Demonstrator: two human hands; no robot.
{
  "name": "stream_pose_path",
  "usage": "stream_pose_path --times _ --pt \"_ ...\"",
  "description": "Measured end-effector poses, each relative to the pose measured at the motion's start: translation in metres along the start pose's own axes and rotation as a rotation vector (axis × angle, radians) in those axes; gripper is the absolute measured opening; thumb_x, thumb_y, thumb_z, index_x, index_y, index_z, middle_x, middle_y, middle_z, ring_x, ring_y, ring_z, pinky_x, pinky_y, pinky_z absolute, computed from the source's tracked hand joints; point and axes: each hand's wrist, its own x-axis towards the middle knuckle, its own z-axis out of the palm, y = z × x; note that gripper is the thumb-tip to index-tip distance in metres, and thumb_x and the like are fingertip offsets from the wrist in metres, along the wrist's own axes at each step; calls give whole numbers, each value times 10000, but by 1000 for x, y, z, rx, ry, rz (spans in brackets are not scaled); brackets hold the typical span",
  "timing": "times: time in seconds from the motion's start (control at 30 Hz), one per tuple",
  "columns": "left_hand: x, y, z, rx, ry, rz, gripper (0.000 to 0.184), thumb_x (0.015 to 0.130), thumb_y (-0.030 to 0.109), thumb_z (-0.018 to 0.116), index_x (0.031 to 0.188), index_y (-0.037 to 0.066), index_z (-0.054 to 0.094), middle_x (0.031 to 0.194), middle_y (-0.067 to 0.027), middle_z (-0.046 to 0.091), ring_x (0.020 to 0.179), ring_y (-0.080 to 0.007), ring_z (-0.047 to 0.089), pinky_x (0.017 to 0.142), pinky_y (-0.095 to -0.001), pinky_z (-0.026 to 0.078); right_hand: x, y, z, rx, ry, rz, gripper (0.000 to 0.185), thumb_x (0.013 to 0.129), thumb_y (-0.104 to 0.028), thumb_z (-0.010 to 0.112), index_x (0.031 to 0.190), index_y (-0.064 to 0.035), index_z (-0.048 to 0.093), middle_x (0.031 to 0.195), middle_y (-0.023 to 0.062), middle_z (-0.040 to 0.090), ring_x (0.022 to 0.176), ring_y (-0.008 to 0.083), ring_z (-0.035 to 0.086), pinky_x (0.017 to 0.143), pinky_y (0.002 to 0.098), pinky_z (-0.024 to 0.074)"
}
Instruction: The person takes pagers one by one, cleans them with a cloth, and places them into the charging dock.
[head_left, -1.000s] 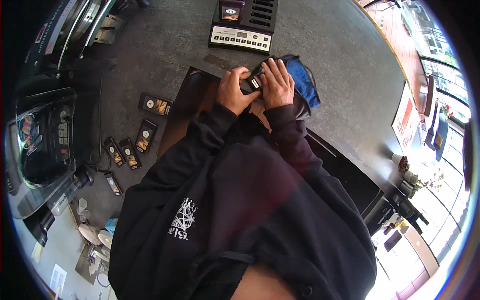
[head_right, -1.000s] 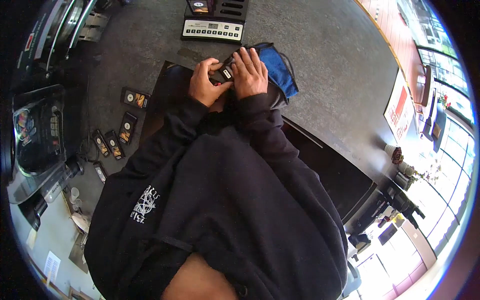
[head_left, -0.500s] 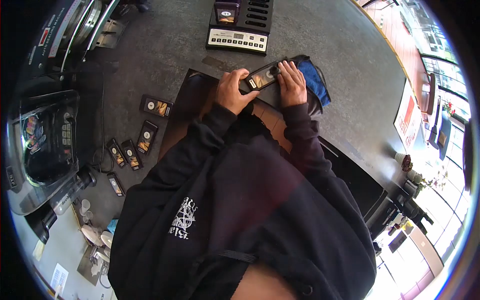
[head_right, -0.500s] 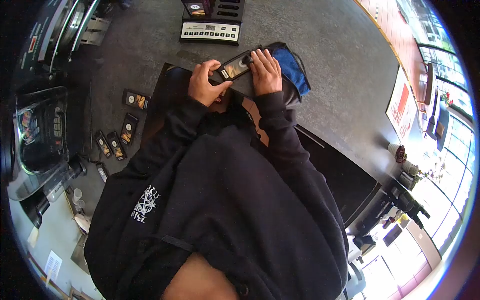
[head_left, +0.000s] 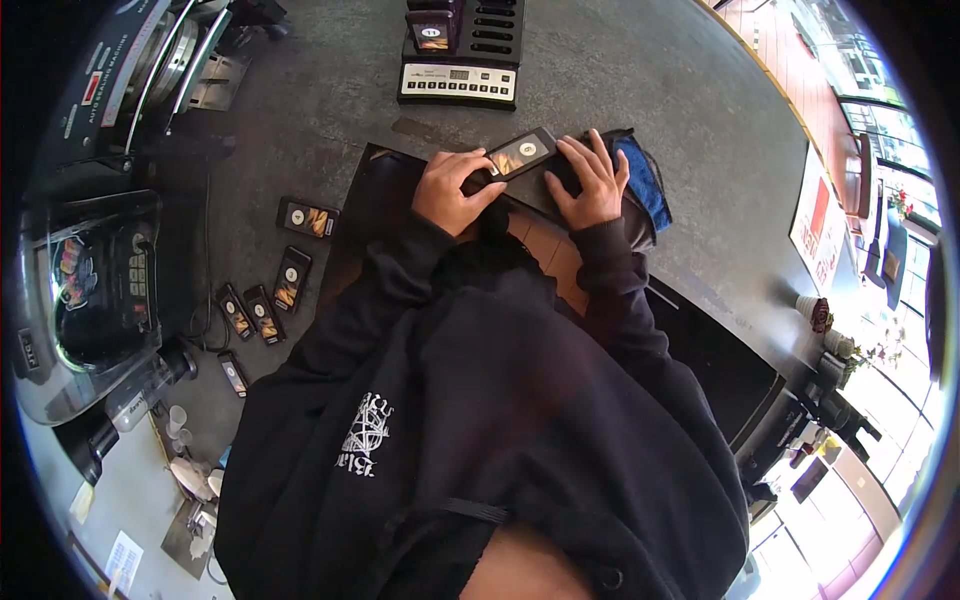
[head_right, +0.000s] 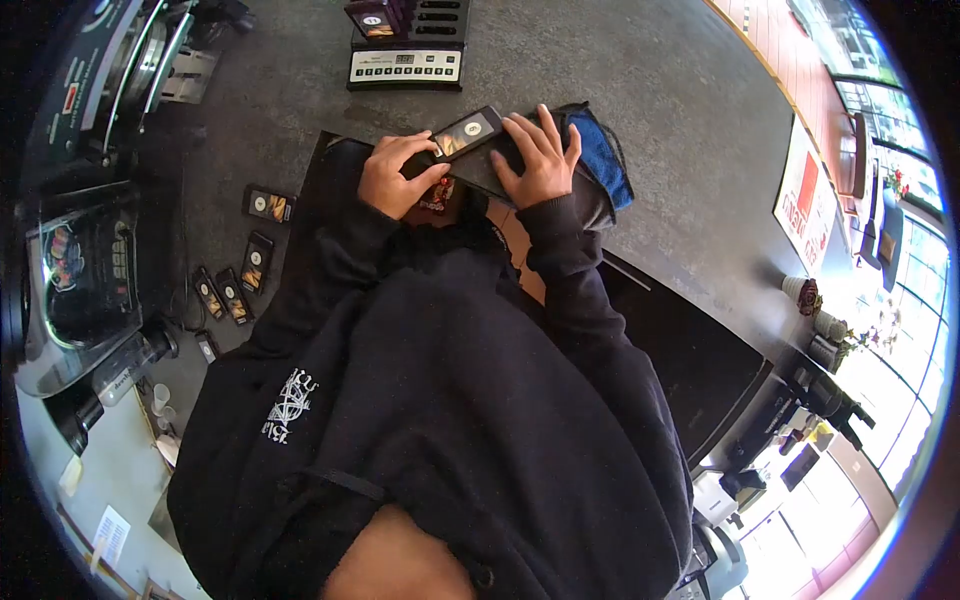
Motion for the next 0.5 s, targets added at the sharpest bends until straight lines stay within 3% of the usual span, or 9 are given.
stream_pose_path --times 0.1,0.33,0.43,0.5 --pt "-1 1 -6 -31 -19 -39 272 724 208 747 928 50 658 975 -117 658 913 -274 608 785 -343 482 4 1 3 -27 -40 10 390 765 -274 699 1136 -195 608 1048 12 640 1239 187 442 1060 511 93" --pt "4 7 -13 -62 -50 -157 267 806 252 679 981 52 663 942 -139 655 862 -281 623 742 -336 488 24 3 18 -13 43 -28 356 786 -288 679 1126 -204 616 1041 18 636 1167 179 508 1049 504 137" --pt "8 4 -9 -96 -22 -233 262 829 260 654 961 34 663 894 -146 654 827 -286 631 717 -334 492 33 -1 21 22 68 -23 349 792 -297 670 1121 -194 612 1022 13 630 1087 183 544 1040 544 135" --pt "11 1 -4 -132 67 -211 264 835 265 646 936 22 665 867 -149 655 792 -286 638 691 -327 494 37 -5 18 49 -48 61 368 807 -308 652 1154 -196 603 1030 14 621 1032 173 565 1028 493 184"
